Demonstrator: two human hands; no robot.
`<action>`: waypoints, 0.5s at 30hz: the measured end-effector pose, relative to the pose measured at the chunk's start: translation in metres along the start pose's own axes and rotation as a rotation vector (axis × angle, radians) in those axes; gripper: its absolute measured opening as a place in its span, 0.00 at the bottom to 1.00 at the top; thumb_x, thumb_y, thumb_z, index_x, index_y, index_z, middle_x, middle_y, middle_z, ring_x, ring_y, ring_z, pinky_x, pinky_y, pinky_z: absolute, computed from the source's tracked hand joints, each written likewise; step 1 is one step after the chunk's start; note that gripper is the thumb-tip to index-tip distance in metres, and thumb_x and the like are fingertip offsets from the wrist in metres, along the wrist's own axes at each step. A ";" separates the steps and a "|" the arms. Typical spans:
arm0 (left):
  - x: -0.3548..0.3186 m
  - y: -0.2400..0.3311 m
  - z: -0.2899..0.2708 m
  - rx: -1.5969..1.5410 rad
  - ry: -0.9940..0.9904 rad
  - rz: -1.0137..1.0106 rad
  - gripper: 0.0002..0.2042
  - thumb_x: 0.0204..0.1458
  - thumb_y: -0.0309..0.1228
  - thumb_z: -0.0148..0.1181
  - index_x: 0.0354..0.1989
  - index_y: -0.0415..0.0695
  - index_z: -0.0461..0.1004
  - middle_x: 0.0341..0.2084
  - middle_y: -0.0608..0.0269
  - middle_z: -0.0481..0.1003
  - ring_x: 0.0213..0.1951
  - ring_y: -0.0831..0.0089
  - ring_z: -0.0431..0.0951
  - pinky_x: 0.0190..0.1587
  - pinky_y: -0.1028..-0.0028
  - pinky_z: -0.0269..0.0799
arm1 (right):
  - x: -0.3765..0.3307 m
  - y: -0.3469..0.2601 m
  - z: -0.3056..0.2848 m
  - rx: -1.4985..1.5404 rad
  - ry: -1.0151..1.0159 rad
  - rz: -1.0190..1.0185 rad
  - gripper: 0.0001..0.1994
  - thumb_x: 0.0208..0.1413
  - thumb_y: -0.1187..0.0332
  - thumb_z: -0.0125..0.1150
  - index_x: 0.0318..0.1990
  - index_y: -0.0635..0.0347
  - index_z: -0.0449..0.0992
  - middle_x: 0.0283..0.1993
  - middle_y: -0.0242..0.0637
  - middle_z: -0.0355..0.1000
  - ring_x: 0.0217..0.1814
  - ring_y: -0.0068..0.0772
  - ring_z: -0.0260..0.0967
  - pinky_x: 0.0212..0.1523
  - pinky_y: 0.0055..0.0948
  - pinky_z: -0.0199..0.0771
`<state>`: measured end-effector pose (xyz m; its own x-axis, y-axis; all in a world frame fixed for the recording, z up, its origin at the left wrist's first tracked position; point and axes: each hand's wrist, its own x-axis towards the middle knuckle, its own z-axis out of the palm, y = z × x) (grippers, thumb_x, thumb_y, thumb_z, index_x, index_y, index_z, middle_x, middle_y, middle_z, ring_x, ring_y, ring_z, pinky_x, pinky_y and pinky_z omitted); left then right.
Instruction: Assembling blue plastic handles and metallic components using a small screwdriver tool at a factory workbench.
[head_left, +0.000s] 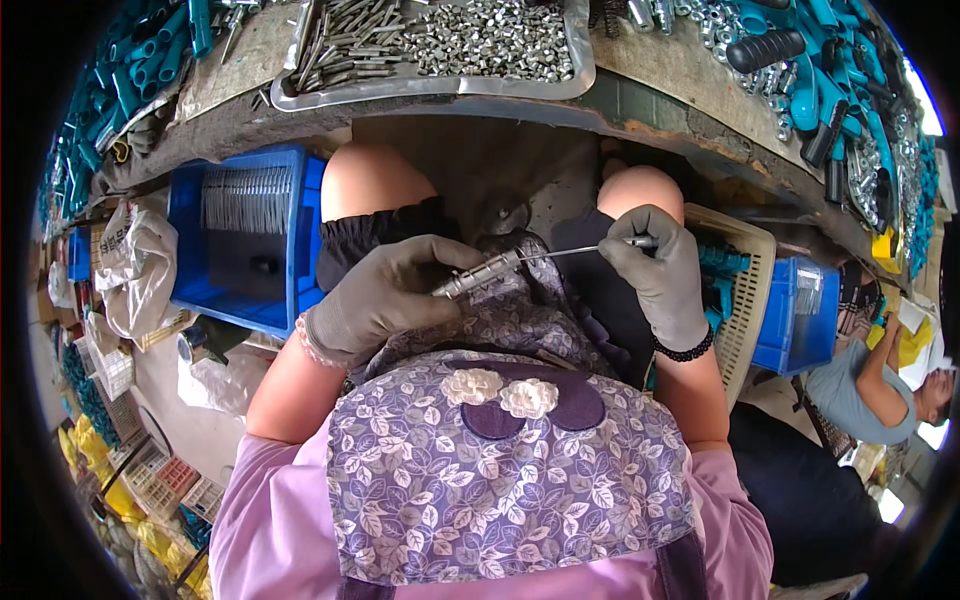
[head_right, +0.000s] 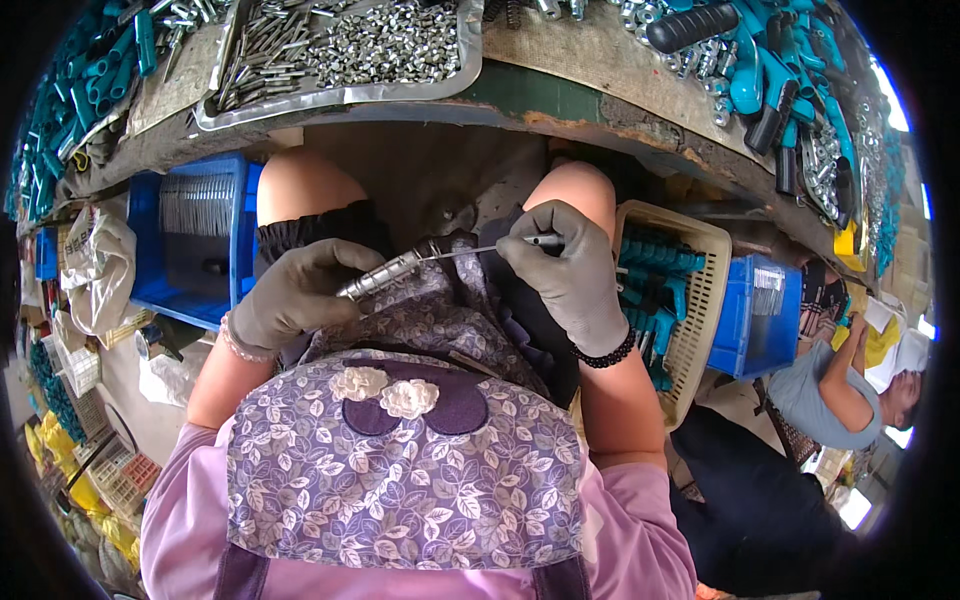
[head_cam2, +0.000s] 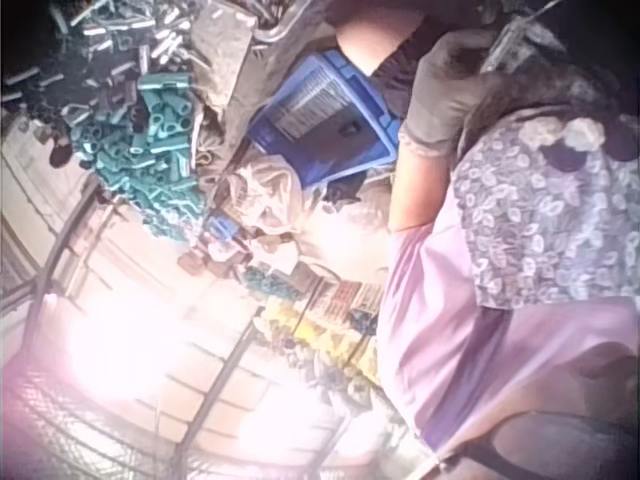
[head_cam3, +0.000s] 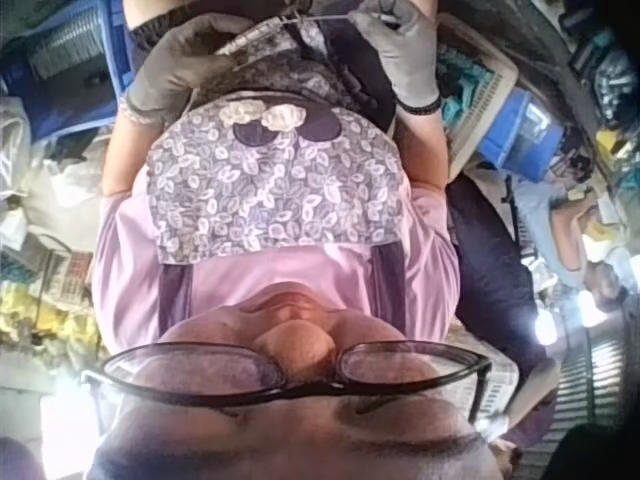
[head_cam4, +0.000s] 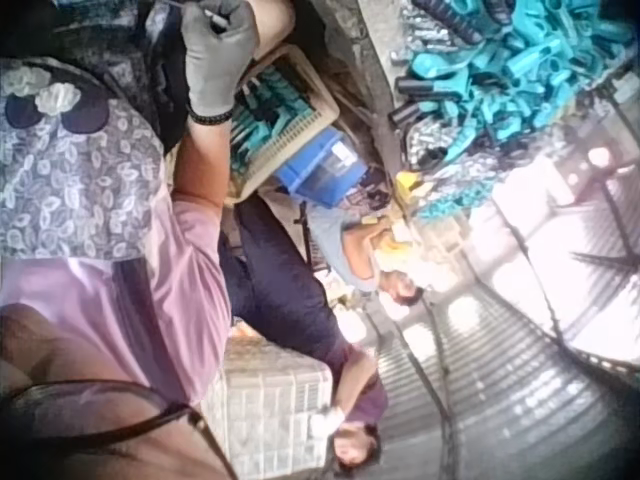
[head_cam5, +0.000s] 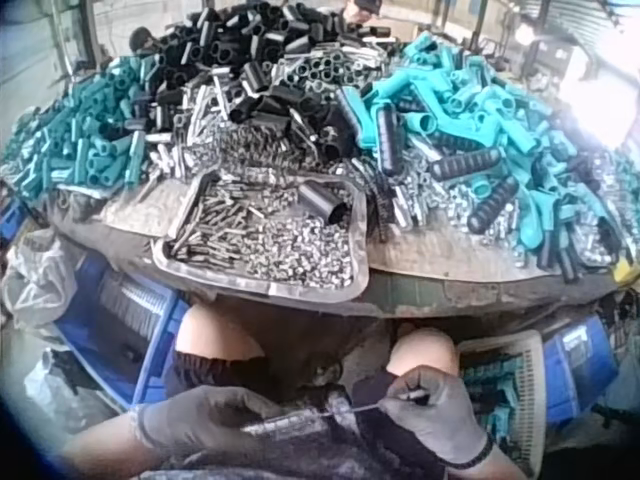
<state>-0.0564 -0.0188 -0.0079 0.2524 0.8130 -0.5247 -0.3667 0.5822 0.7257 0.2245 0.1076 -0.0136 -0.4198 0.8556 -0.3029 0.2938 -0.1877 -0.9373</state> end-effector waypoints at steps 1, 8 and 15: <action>0.000 0.001 0.000 -0.056 0.002 0.019 0.23 0.48 0.15 0.65 0.55 0.35 0.71 0.51 0.59 0.75 0.48 0.73 0.77 0.53 0.73 0.74 | 0.001 -0.002 0.001 0.047 -0.007 0.025 0.05 0.52 0.75 0.68 0.33 0.62 0.76 0.30 0.25 0.73 0.32 0.13 0.66 0.35 0.17 0.68; -0.002 0.007 0.006 0.138 0.134 -0.050 0.21 0.50 0.16 0.65 0.54 0.35 0.73 0.51 0.58 0.75 0.49 0.74 0.77 0.50 0.76 0.75 | 0.004 0.000 0.005 -0.053 -0.022 -0.003 0.05 0.52 0.74 0.68 0.33 0.62 0.76 0.29 0.24 0.72 0.31 0.13 0.66 0.34 0.17 0.67; 0.000 0.024 0.007 0.191 -0.131 0.080 0.22 0.48 0.17 0.64 0.55 0.37 0.72 0.52 0.59 0.74 0.55 0.73 0.73 0.60 0.72 0.67 | 0.007 0.008 0.011 0.099 -0.152 -0.020 0.07 0.53 0.71 0.68 0.33 0.62 0.75 0.30 0.25 0.72 0.32 0.13 0.64 0.35 0.17 0.65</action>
<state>-0.0587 -0.0046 0.0125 0.3481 0.8437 -0.4086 -0.2178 0.4967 0.8401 0.2146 0.1072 -0.0250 -0.5517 0.7783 -0.2997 0.2012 -0.2246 -0.9535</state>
